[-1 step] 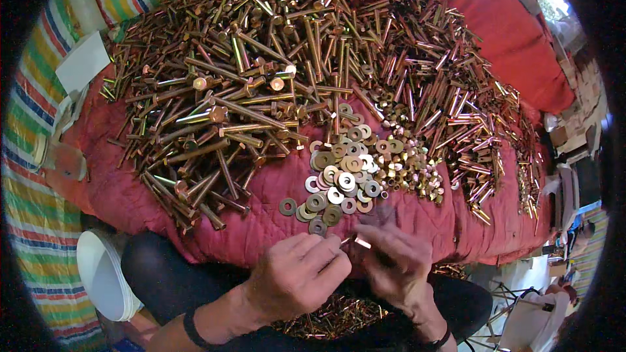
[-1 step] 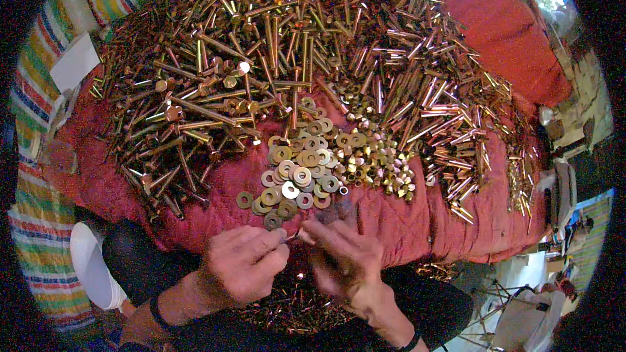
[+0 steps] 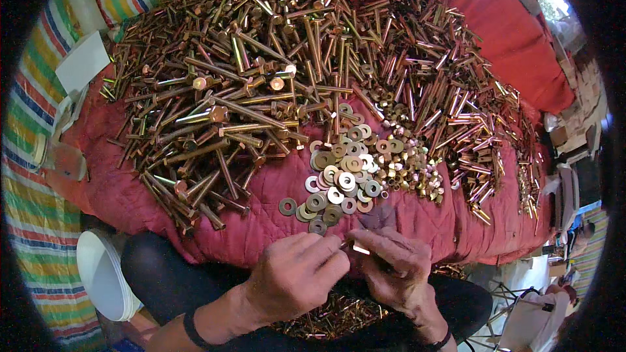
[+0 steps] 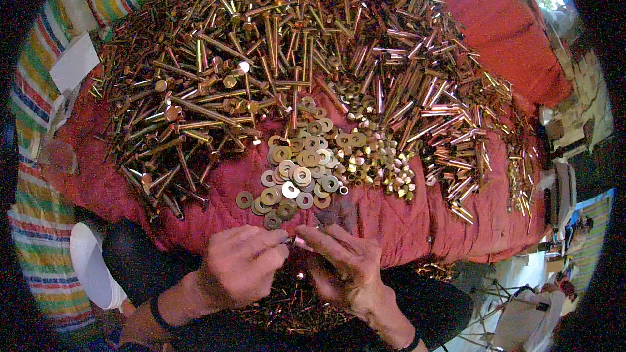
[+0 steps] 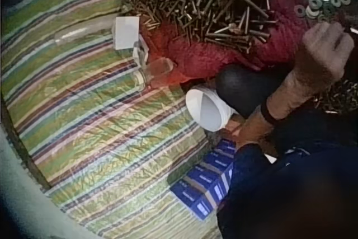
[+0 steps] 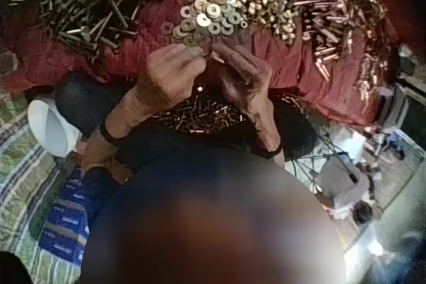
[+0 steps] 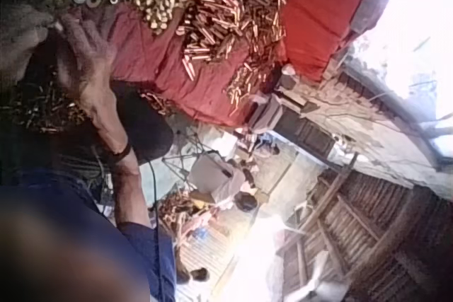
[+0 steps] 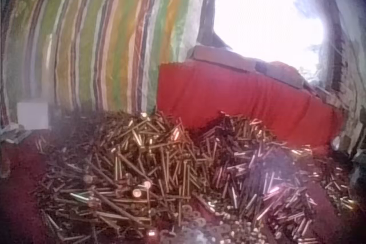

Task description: The person sits on the floor and repeatedly picks up metal rods and washers from a large pile, then threads the washers onto the rods by hand. The person handles the items one at a time and places the assembled fasteners back onto the pile.

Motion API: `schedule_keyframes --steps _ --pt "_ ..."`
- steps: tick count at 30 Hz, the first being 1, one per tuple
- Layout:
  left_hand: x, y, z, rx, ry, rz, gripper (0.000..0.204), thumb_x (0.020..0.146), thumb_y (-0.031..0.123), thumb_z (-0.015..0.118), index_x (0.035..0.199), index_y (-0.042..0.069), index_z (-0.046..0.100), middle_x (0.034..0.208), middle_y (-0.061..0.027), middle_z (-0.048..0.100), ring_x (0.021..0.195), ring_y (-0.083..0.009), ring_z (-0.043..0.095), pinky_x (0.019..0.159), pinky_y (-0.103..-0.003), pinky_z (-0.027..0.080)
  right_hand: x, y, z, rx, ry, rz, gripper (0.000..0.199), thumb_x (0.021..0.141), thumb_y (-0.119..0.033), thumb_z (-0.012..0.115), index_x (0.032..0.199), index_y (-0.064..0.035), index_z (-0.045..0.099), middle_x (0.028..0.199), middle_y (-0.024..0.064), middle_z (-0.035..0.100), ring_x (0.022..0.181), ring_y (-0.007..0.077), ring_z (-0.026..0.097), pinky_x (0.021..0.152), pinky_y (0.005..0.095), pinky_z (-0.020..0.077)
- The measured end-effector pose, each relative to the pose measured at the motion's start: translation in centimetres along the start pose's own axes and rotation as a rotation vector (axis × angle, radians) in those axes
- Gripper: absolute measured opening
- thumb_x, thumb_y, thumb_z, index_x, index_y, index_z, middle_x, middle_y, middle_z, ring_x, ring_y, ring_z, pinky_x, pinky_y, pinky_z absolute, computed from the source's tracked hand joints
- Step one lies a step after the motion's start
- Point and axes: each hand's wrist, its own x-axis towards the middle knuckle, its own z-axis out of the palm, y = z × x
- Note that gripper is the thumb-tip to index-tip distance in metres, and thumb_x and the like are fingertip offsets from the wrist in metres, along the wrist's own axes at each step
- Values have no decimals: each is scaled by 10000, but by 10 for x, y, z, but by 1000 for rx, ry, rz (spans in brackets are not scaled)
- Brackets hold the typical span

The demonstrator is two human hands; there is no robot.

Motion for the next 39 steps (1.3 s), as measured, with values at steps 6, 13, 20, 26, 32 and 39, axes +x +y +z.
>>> schedule_keyframes --steps 6,13,20,26,32,39 --pt "4 -7 -19 -506 -7 -538 130 787 -1 874 844 27 761 866 -96 789 814 -181 772 754 -312 606 10 1 -40 -43 -170 131 380 899 -92 707 1264 11 725 1012 193 674 842 345 710 738 408 566" --pt "10 -10 -28 -684 -136 -635 138 777 -1 879 843 18 760 875 -81 793 802 -153 755 759 -302 590 5 12 -39 -24 -231 -43 398 863 -90 751 1251 -2 736 998 168 671 827 335 698 690 404 548" --pt "9 -4 -27 -970 -203 -901 370 949 355 743 1033 -5 738 927 -81 762 815 -134 719 748 -278 566 5 6 -25 -21 -254 -324 437 721 -110 791 1148 -24 752 1147 134 707 884 278 696 721 382 576" --pt "8 5 -1 -1758 -150 -1341 589 1134 434 399 1324 -69 640 1103 -129 746 865 -156 720 693 -253 541 12 -15 7 -65 -175 -602 489 661 -182 748 1121 -13 738 1174 119 711 965 270 696 772 368 589" --pt "8 -2 -16 -1368 -350 -1144 341 1053 232 660 1226 -53 732 862 -99 760 506 -83 599 428 -216 406 16 12 -28 -134 213 191 179 909 -54 777 1070 2 723 946 148 727 804 310 717 721 383 577" --pt "14 3 -17 -1234 -219 -1099 254 944 112 772 1160 -22 782 811 -87 755 523 -79 592 472 -233 422 28 56 -10 -404 121 96 167 912 -80 785 1041 6 721 942 166 719 818 314 733 738 384 577"
